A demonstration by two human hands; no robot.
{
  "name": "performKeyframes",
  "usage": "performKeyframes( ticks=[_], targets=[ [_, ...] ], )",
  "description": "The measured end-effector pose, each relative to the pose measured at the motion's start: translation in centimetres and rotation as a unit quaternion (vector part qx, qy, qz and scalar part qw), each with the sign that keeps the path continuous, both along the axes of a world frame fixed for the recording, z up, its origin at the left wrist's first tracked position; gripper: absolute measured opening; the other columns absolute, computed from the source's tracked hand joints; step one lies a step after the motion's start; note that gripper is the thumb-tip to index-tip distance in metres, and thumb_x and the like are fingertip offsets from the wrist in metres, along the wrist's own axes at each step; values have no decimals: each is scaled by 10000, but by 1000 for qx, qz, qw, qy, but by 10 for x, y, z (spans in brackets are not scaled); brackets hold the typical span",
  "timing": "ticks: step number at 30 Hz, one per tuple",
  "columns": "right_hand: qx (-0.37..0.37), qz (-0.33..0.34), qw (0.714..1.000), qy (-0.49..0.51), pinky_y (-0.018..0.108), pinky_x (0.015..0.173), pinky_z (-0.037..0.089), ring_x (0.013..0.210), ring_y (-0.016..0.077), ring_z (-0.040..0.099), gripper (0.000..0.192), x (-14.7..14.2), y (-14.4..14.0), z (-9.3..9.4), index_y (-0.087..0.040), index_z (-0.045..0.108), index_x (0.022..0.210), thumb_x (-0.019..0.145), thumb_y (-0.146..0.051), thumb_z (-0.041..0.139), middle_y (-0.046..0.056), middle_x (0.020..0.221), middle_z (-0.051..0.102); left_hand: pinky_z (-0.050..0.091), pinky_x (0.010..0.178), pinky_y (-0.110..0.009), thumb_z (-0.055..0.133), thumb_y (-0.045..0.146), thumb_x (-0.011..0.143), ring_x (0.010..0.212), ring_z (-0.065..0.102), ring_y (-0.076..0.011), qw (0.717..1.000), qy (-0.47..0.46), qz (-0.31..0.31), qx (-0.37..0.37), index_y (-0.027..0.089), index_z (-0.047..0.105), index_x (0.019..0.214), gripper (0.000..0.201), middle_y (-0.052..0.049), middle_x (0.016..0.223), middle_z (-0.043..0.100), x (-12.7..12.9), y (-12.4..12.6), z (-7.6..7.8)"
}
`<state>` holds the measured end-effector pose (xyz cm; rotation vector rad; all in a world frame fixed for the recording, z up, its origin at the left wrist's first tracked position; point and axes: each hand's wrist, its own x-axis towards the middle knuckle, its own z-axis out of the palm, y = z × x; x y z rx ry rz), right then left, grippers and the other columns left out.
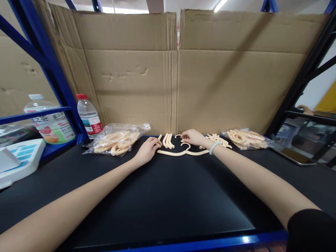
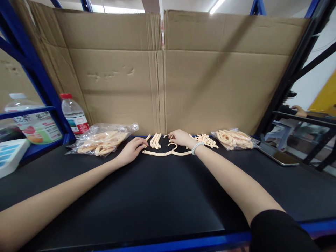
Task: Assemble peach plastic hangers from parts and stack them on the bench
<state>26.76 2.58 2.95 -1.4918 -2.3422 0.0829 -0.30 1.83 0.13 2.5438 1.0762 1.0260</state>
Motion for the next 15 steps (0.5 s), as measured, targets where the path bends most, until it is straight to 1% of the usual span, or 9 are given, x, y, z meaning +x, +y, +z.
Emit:
performKeyframes(
  ticks=[4,8,11,15],
  targets=[
    [-1,11,999,48,280,771,418,833,194,623,102,-2,0,-3,-179,720,825,793,-153,627,70,860,712,465,909,-397,446,144,848,918,585,-203,999,-30,13,-5,197,622,858,184,-56,984,594,0,-3,3],
    [-1,8,988,157,289,800,431,840,186,623,103,0,3,1,-176,700,790,800,-152,600,63,860,707,462,916,-400,440,134,834,906,598,-196,997,-72,11,-11,197,614,858,187,-54,999,605,0,-6,5],
    [-1,-11,962,273,304,769,464,800,177,623,115,4,6,7,-164,665,827,825,-243,582,71,851,689,470,920,-407,450,165,836,926,612,-194,993,-118,4,-25,191,605,876,163,-73,1087,611,0,-5,4],
    [-25,-20,905,424,296,666,503,690,137,621,213,13,-3,14,-185,573,934,876,-381,510,54,830,651,493,909,-410,482,230,833,928,645,-188,979,-193,-7,-63,171,584,917,145,-116,1244,579,2,-5,3]
  ],
)
